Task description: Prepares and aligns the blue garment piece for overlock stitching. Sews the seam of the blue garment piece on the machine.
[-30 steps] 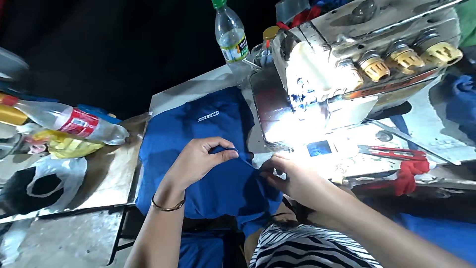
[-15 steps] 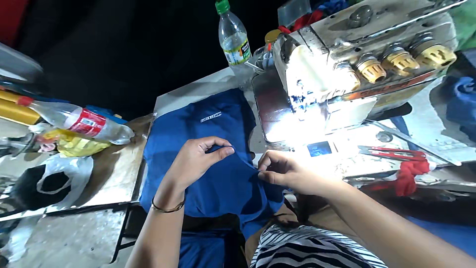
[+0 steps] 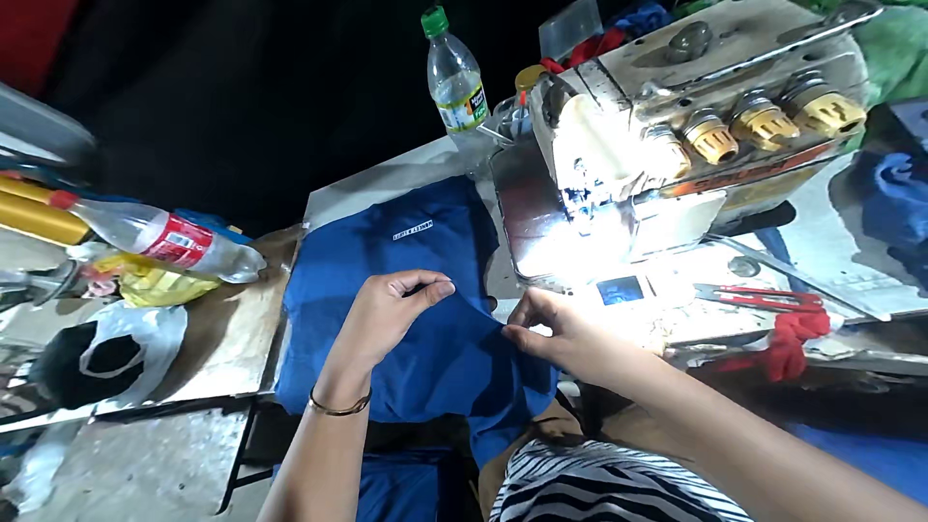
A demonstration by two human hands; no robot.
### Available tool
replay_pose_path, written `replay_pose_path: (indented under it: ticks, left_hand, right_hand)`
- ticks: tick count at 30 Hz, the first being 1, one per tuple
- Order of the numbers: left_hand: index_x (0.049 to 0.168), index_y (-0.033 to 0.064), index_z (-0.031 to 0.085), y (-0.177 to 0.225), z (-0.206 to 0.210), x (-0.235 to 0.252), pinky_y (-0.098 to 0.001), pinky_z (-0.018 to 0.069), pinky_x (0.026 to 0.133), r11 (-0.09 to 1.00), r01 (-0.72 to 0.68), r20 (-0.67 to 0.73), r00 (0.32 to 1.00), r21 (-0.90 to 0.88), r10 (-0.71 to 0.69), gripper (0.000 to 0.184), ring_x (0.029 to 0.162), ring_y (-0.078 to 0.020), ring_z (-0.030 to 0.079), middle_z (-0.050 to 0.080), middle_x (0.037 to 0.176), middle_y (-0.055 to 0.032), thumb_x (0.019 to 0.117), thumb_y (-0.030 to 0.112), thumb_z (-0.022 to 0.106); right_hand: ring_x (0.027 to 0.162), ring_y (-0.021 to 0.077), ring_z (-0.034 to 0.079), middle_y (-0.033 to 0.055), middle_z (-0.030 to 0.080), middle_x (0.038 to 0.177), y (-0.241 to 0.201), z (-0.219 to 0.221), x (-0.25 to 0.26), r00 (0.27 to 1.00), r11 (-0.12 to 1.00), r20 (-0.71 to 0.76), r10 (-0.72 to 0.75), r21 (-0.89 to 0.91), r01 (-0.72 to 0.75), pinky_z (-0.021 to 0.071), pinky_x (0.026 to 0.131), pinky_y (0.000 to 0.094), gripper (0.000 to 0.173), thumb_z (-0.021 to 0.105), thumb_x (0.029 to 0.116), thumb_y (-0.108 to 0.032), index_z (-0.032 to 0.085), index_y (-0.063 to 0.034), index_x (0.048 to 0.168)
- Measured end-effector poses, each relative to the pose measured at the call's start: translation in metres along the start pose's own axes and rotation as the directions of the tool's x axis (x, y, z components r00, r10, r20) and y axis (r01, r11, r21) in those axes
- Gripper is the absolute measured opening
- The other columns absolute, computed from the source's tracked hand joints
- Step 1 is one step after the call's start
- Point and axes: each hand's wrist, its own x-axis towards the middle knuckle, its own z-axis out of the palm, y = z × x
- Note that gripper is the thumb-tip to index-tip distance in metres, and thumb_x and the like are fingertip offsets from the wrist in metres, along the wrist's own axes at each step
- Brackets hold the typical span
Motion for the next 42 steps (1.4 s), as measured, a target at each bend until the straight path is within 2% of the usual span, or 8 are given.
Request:
replay_pose_path:
  ticks: [6, 12, 21, 28, 30, 34, 38, 42]
  left_hand:
    - [0.096, 0.0142, 0.079, -0.001, 0.006, -0.004, -0.0171, 0.0507, 0.064, 0.999, 0.037, -0.027, 0.999, -0.014, -0.037, 0.006, 0.07, 0.001, 0.064, 0.073, 0.083, 0.0073, 0.0936, 0.017, 0.073]
    - [0.099, 0.013, 0.077, -0.006, 0.006, -0.004, -0.0178, 0.0527, 0.068, 0.995, 0.051, 0.015, 0.999, -0.089, -0.05, 0.007, 0.075, -0.0004, 0.065, 0.073, 0.086, 0.0061, 0.094, 0.015, 0.073]
    - [0.099, 0.0137, 0.078, -0.008, 0.009, -0.003, -0.0178, 0.0528, 0.068, 0.995, 0.044, -0.028, 0.999, -0.088, -0.047, 0.009, 0.075, 0.0001, 0.065, 0.074, 0.087, 0.007, 0.0958, 0.018, 0.071]
    - [0.099, 0.0134, 0.078, -0.009, 0.011, 0.0, -0.0164, 0.052, 0.067, 0.998, 0.054, -0.046, 0.997, -0.041, -0.055, 0.009, 0.074, 0.0018, 0.064, 0.073, 0.087, 0.0079, 0.0958, 0.019, 0.071]
    - [0.099, 0.0143, 0.078, -0.005, 0.006, 0.008, -0.0158, 0.0523, 0.069, 1.0, -0.001, -0.039, 0.999, 0.004, 0.001, 0.009, 0.075, 0.003, 0.064, 0.073, 0.087, 0.0089, 0.0962, 0.019, 0.07]
    - [0.101, 0.0122, 0.076, 0.025, 0.004, 0.041, -0.0128, 0.051, 0.071, 0.974, -0.226, 0.028, 0.974, 0.033, 0.225, 0.012, 0.076, 0.0069, 0.062, 0.071, 0.087, 0.0094, 0.0979, 0.021, 0.068]
    - [0.101, 0.0114, 0.076, 0.044, 0.046, 0.097, -0.0229, 0.0546, 0.081, 0.975, -0.215, 0.185, 0.957, -0.057, 0.222, 0.012, 0.087, 0.0001, 0.066, 0.073, 0.094, 0.0054, 0.0969, 0.021, 0.07]
    - [0.102, 0.0184, 0.077, 0.04, 0.099, 0.103, -0.0608, 0.0401, 0.096, 0.9, -0.298, 0.047, 0.953, 0.319, 0.299, 0.017, 0.119, -0.0303, 0.055, 0.067, 0.115, -0.0046, 0.0903, 0.03, 0.076]
  right_hand:
    - [0.076, 0.0091, 0.066, 0.002, 0.069, 0.089, -0.006, 0.0, 0.002, 0.998, 0.991, 0.061, 0.024, -0.13, -0.016, 0.0566, 0.07, 0.0287, 0.025, 0.066, 0.1002, -0.018, 0.063, -0.0083, 0.123]
    - [0.074, 0.0068, 0.063, -0.0005, 0.067, 0.087, -0.004, -0.004, 0.003, 0.998, 0.988, 0.056, -0.019, -0.153, 0.027, 0.0545, 0.067, 0.0266, 0.007, 0.067, 0.0984, -0.017, 0.069, -0.0102, 0.1]
    - [0.079, 0.0042, 0.065, -0.0025, 0.069, 0.09, -0.002, -0.004, 0.003, 0.997, 0.982, 0.067, -0.023, -0.187, 0.035, 0.0559, 0.073, 0.0254, 0.014, 0.063, 0.1024, -0.023, 0.069, -0.0115, 0.107]
    - [0.075, 0.0089, 0.065, -0.0003, 0.067, 0.085, -0.002, 0.002, 0.001, 0.999, 0.953, 0.01, -0.04, -0.299, 0.041, 0.0564, 0.068, 0.0308, 0.018, 0.06, 0.104, -0.027, 0.068, -0.01, 0.103]
    - [0.075, 0.0095, 0.065, -0.001, 0.065, 0.086, -0.008, 0.002, -0.001, 1.0, 0.943, 0.0, -0.029, -0.332, 0.027, 0.0557, 0.066, 0.0323, 0.021, 0.056, 0.1059, -0.029, 0.067, -0.012, 0.103]
    - [0.071, 0.0026, 0.061, -0.0039, 0.062, 0.082, -0.023, -0.012, -0.015, 0.958, 0.919, -0.17, -0.231, -0.361, 0.157, 0.054, 0.063, 0.0211, 0.021, 0.053, 0.106, -0.027, 0.067, -0.012, 0.101]
    - [0.055, -0.0009, 0.054, -0.0094, 0.059, 0.066, -0.023, -0.04, -0.028, 0.929, 0.931, -0.355, -0.104, -0.363, -0.034, 0.0445, 0.049, 0.0204, 0.023, 0.059, 0.103, -0.033, 0.073, -0.0175, 0.092]
    - [0.066, 0.0052, 0.062, -0.0052, 0.066, 0.077, 0.007, -0.057, -0.036, 0.926, 0.944, -0.352, 0.133, -0.239, -0.227, 0.0537, 0.059, 0.0278, 0.014, 0.069, 0.0983, -0.03, 0.073, -0.0167, 0.096]
